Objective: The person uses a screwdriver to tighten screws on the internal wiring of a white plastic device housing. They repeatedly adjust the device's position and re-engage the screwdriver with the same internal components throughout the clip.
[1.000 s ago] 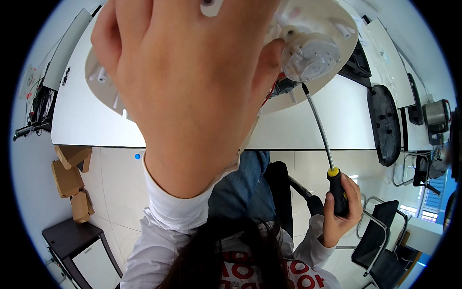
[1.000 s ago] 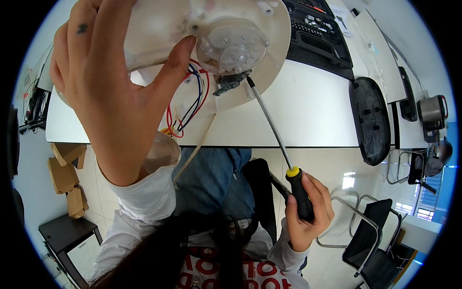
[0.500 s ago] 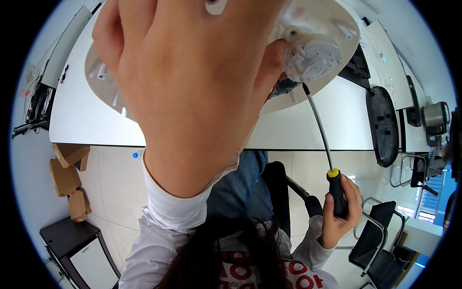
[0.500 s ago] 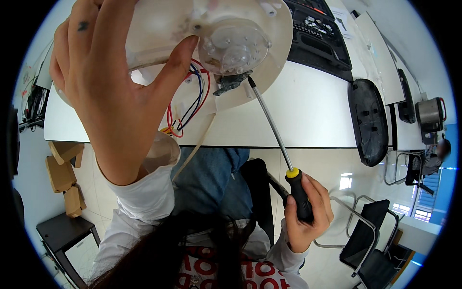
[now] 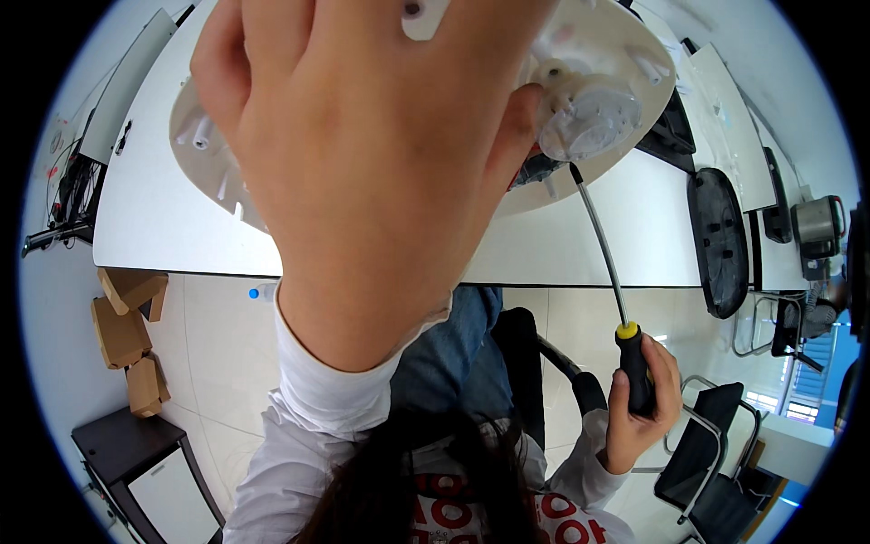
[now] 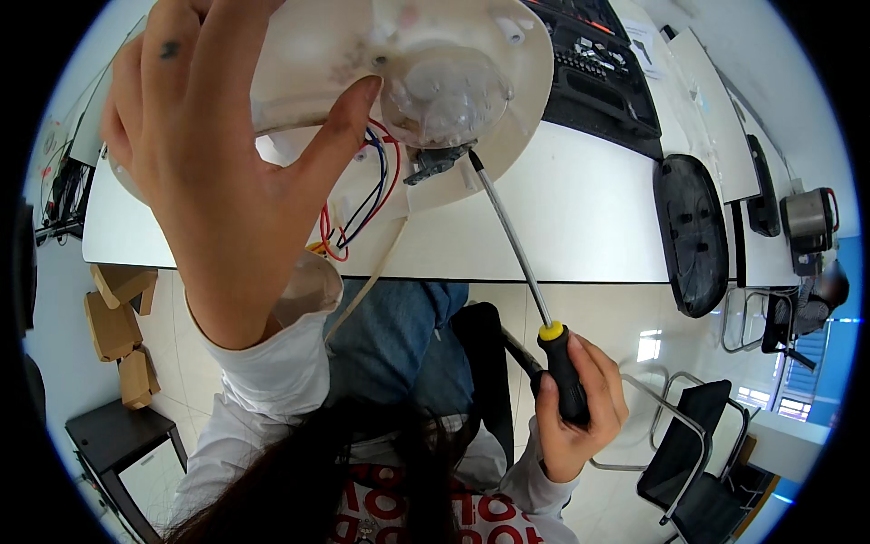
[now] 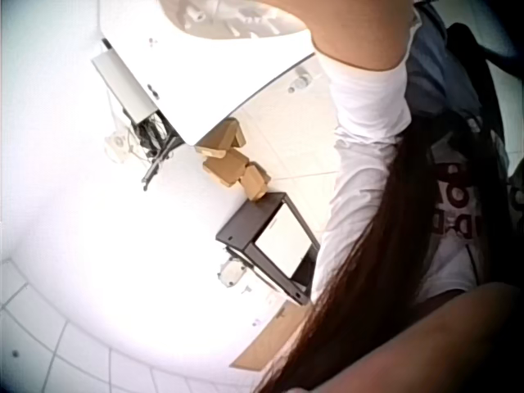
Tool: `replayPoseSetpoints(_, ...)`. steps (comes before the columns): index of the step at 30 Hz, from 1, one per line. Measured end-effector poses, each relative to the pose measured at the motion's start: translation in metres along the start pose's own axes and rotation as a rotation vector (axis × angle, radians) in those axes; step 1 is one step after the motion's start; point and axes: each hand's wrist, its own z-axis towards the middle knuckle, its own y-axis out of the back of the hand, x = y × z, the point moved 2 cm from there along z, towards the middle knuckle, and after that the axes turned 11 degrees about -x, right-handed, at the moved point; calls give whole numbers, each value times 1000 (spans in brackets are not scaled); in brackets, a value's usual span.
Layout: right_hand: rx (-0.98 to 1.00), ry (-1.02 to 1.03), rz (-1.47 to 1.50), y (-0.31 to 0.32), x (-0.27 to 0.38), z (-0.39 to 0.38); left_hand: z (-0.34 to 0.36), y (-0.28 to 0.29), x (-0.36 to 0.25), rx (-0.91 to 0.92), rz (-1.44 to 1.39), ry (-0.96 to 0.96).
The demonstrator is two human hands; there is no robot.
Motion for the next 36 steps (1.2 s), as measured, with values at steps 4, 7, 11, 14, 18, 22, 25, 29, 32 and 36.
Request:
replayPoseSetpoints(4, 15, -6, -13, 5, 7, 4, 4, -1, -1, -6, 0, 8)
replayPoseSetpoints(7, 25, 18, -24, 9, 12, 10, 8, 1, 0, -6, 8, 9)
replayPoseSetpoints(11, -11, 68, -65, 16, 18, 18, 13, 1, -3, -7, -10, 14)
replayPoseSetpoints(14, 2, 118, -127, 22, 21, 22, 15, 4, -3, 3, -17, 19)
replayPoseSetpoints(18, 58, 71, -88, 22, 20, 11, 21, 7, -2, 14, -31, 30)
replayPoseSetpoints(22, 40, 64, -76, 14, 19, 8, 23, 7, -3, -3, -71, 78)
replayPoseSetpoints(25, 30, 65, -62, 12, 20, 9, 23, 6, -4, -64, -131, 146)
replayPoseSetpoints(29, 24, 68, -95, 12, 15, 7, 24, 5, -5, -72, -158, 161)
replayPoseSetpoints(32, 29, 67, -99, 11, 17, 8, 25, 6, -5, -55, -147, 155)
replayPoseSetpoints(36, 33, 57, -107, 12, 19, 9, 24, 7, -5, -45, -144, 155)
